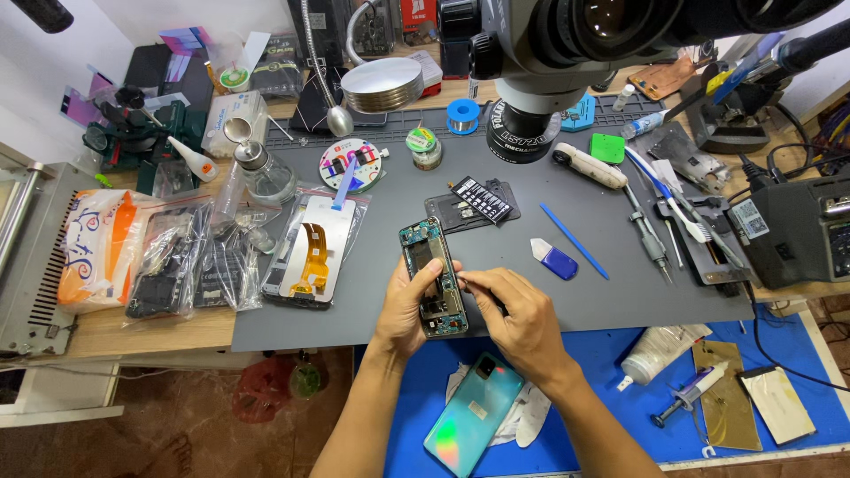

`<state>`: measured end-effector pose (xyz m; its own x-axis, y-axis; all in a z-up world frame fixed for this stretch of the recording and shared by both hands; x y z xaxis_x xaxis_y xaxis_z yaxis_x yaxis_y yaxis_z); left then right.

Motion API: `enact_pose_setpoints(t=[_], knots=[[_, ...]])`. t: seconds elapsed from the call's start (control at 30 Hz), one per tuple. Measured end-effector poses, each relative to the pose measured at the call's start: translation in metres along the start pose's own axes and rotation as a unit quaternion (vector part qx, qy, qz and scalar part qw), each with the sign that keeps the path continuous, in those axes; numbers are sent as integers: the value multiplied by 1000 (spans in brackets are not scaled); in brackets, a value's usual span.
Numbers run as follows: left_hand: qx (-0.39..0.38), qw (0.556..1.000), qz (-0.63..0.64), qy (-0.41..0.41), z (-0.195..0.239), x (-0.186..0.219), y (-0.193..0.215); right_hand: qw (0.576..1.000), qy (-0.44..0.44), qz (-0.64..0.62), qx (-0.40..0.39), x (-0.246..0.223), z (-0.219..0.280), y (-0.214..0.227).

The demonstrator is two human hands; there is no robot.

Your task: The person works on a disassembled smartphone motherboard under a microscope, using a green-handled tool to pry and separate components. They manipulate the circuit board, remove a small part, and inspect the device with a handheld light.

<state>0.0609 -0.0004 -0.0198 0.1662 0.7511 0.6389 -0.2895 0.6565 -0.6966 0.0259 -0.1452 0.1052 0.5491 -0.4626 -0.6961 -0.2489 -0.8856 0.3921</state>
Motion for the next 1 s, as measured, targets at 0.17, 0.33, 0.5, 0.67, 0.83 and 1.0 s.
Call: enact_pose_setpoints(t=[0.17, 0.33, 0.5, 0.67, 0.83, 1.0], knots=[[1, 1000, 15, 4, 1, 0, 1, 1000, 2, -18, -6, 0, -1, -1], [0, 1000, 20, 6, 2, 1, 1, 1000, -2, -25, -6, -2, -1, -1], [3, 1000, -17, 16, 4, 4, 1, 999, 3, 50, 17, 4, -8, 12], [3, 1000, -29, 11, 7, 7, -4, 951, 21, 308, 18, 84, -18, 40], [-5, 999, -39, 13, 10, 6, -7, 921, 45, 386, 35, 118, -31, 60], [-15, 998, -51, 13, 14, 8, -10, 997, -74, 11, 23, 74, -34, 39]])
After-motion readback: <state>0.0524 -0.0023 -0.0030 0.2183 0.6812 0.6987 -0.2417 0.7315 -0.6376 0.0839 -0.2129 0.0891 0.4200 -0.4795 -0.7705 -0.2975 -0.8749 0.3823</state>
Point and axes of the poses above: each hand's wrist, its own z-axis away from the middle knuckle, its own y-axis out of the back of the hand, x = y × z, the point moved 6 cm from there along -z, towards the middle knuckle, and after that the axes turned 9 degrees about x, right-handed, at the moved point
